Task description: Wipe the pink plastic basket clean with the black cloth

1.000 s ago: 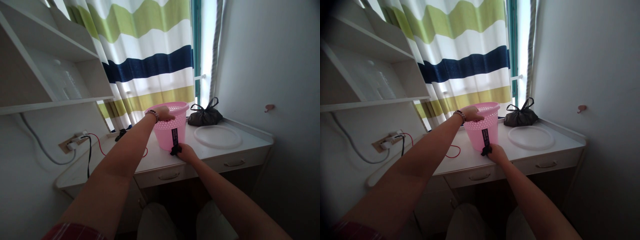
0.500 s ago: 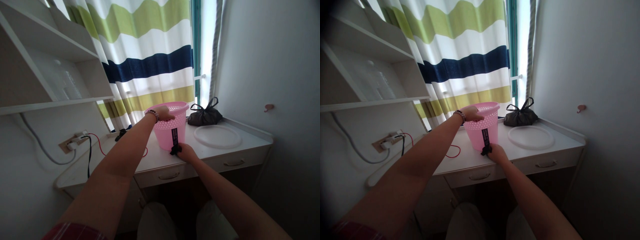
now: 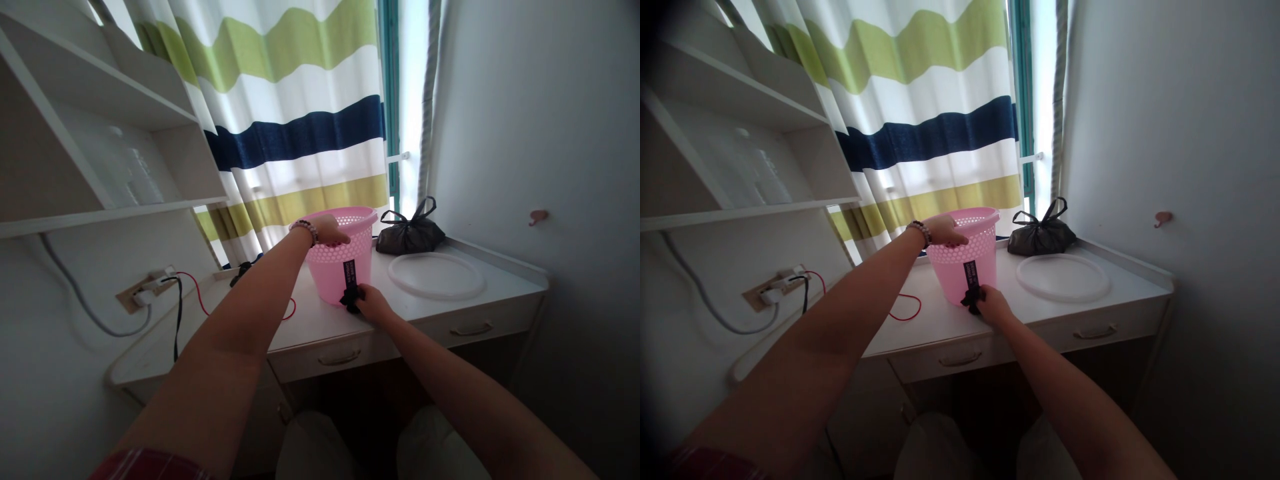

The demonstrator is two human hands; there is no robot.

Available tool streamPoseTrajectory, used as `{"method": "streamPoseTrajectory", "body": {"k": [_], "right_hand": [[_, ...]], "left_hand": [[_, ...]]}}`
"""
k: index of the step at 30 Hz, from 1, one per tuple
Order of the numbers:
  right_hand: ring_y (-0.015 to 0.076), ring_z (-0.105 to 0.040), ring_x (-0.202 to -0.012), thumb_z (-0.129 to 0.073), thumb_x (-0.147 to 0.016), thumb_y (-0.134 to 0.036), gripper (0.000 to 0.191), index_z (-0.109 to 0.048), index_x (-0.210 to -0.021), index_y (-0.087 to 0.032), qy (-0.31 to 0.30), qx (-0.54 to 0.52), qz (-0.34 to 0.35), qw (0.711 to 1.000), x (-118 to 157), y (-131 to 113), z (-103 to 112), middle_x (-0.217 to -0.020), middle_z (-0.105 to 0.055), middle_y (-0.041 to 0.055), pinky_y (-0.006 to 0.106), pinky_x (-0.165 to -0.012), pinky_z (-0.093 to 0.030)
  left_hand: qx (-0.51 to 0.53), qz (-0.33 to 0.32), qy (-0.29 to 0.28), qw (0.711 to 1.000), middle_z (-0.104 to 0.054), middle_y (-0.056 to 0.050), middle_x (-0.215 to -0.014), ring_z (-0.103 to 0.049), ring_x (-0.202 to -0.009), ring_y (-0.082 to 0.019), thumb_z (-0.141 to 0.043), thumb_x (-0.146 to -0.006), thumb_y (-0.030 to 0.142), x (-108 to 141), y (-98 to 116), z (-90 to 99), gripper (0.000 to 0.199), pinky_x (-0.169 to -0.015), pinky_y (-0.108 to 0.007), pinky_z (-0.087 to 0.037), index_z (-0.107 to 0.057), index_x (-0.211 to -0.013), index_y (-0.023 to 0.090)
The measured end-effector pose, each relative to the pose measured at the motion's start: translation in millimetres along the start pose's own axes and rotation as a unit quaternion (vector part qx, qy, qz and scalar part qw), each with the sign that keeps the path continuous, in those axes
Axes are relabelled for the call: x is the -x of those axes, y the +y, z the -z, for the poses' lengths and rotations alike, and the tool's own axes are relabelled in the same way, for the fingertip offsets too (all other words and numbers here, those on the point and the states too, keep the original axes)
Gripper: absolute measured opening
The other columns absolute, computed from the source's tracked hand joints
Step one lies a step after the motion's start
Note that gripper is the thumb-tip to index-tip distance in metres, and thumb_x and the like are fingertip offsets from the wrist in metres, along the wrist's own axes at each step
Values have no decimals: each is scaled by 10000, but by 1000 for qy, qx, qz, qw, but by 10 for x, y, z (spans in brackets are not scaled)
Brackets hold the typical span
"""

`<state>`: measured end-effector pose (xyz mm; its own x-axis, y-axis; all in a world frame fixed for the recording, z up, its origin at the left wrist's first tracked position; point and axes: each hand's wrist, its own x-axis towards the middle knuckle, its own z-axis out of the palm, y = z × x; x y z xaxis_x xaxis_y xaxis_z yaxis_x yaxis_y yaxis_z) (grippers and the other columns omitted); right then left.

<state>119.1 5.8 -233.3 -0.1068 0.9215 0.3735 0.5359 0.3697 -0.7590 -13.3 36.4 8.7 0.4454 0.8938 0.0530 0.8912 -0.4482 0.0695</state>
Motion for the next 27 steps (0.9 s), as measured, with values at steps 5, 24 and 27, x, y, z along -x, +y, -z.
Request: {"method": "streamPoseTrajectory", "body": {"k": [5,24,27], "right_hand": [[167,-600,-658,-539,-755,-260,161,-605,-865,-163,23,-123,26,992,-299,-244,122,-721,-644,41,270,-582,-458],[139,-531,-642,-575,-626,-192,149,-590,-768,-152,20,-14,5,1000,-278,290,-183,-715,-624,30,230,-560,-366],[142,-531,-657,-556,-606,-137,177,-599,-777,-145,-13,-13,-24,1000,-262,403,-217,-732,-633,34,232,-576,-365]], "left_hand": [[-1,-21,-22,1000,-661,-46,-694,-558,-598,-132,-578,-629,552,-90,-102,23,401,-616,-260,-400,-661,-661,161],[15,-48,-26,998,-647,-60,-679,-544,-601,-132,-397,-731,656,-77,-215,19,566,-648,-272,-376,-657,-665,157],[12,-46,-24,999,-642,-58,-678,-550,-628,-135,-418,-737,606,-90,-230,16,521,-678,-270,-374,-676,-694,156]]}}
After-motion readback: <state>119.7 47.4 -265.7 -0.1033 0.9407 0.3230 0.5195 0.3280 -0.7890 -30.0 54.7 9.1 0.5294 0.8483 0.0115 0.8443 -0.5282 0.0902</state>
